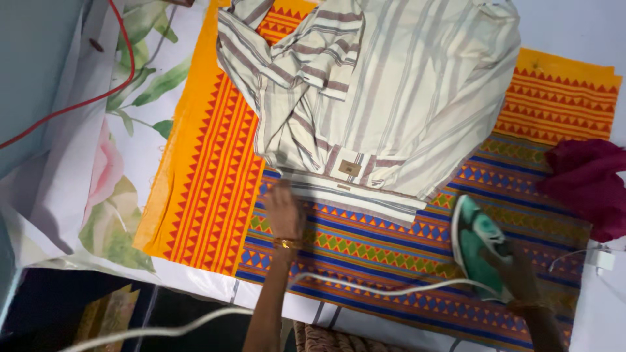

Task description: The person irons a striped shirt on a patterned tablecloth. They use a green electric iron to smooth the shirt's body and sleeves, frequently adjusting the fabric with their hands to ensure even coverage.

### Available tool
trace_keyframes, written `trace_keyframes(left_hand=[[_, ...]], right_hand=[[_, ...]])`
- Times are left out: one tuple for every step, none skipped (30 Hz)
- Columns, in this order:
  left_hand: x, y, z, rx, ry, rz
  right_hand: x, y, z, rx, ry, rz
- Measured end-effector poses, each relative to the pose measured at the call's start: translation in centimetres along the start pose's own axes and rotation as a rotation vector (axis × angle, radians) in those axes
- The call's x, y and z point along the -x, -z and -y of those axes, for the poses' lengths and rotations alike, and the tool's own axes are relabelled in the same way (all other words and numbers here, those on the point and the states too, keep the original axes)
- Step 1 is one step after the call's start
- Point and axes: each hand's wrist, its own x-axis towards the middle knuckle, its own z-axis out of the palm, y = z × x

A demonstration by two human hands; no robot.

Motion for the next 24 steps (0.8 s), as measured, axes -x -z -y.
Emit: trace_keyframes(left_hand=[[0.7, -0.7, -1.0, 0.029, -0.091, 0.004], [1.2, -1.4, -2.2, 0.134, -0.082, 0.208], [1.8, -2.1, -3.4, 0.239, -0.073, 0.413], [2.0, -2.7, -4.5, 0.214, -0.202, 0.458], [2.1, -3.1, -5.6, 0.187, -0.332, 0.502], [2.3, -3.4, -6.7, 0.145, -0.451, 0.465], [2.4, -3.5, -7.8, 0.102, -0.57, 0.427], [2.3, -3.6, -8.8, 0.059, -0.688, 0.384], [2.1, -3.6, -9.5, 0.047, -0.7, 0.386], [2.1, -3.5, -10.1, 0.035, -0.711, 0.389], [1.8, -3.6, -10.7, 0.022, -0.723, 0.392], [1.6, -3.7, -11.1, -0.012, -0.731, 0.421], [1.4, -3.9, -11.5, -0.046, -0.739, 0.449], [1.4, -4.1, -11.7, -0.081, -0.746, 0.48], [1.4, -4.4, -11.7, -0.111, -0.771, 0.464], [1.4, -4.9, -11.8, -0.137, -0.799, 0.446], [1.3, -5.6, -11.8, -0.164, -0.826, 0.428], [1.3, -6.4, -11.8, -0.094, -0.8, 0.424], [1.1, -7.1, -11.8, -0.024, -0.772, 0.42], [1.1, -7.6, -11.9, 0.045, -0.746, 0.416], [1.0, -7.9, -12.0, 0.077, -0.694, 0.407], [0.5, -8.1, -12.0, 0.11, -0.647, 0.397], [-0.1, -8.0, -12.1, 0.142, -0.6, 0.387], [-0.8, -7.7, -12.2, 0.158, -0.558, 0.4]], right_hand=[[-0.3, 0.8, -0.6, 0.024, -0.034, -0.056], [-0.5, 1.5, -1.0, 0.046, -0.067, -0.114], [-0.7, 2.3, -1.2, 0.068, -0.099, -0.172], [-0.3, 3.0, -1.5, 0.293, 0.073, -0.211], [0.8, 3.7, -1.8, 0.517, 0.246, -0.248], [1.6, 4.1, -2.0, 0.741, 0.416, -0.281], [1.6, 4.0, -2.1, 0.426, 0.338, -0.329], [1.1, 3.8, -2.0, 0.112, 0.259, -0.371], [0.5, 3.4, -1.8, -0.203, 0.179, -0.405], [-0.1, 2.8, -1.6, -0.518, 0.096, -0.429], [-0.8, 2.3, -1.5, -0.728, 0.041, -0.465], [-1.0, 1.9, -1.6, -0.801, 0.014, -0.489], [-1.0, 1.5, -1.7, -0.807, -0.005, -0.511], [-1.0, 1.1, -1.8, -0.812, -0.024, -0.529], [-0.8, 0.6, -2.0, -0.806, -0.039, -0.545], [-0.5, 0.4, -2.2, -0.8, -0.053, -0.564], [-0.2, 0.1, -2.4, -0.798, -0.072, -0.574], [0.3, 0.0, -2.7, -0.796, -0.09, -0.591], [0.8, -0.4, -3.0, -0.791, -0.109, -0.6], [1.3, -0.8, -3.3, -0.776, -0.133, -0.604], [1.8, -1.1, -3.6, -0.764, -0.153, -0.611], [2.3, -1.3, -3.9, -0.755, -0.173, -0.618], [2.7, -1.7, -4.1, -0.744, -0.191, -0.622], [3.1, -1.9, -4.3, -0.745, -0.211, -0.631]])
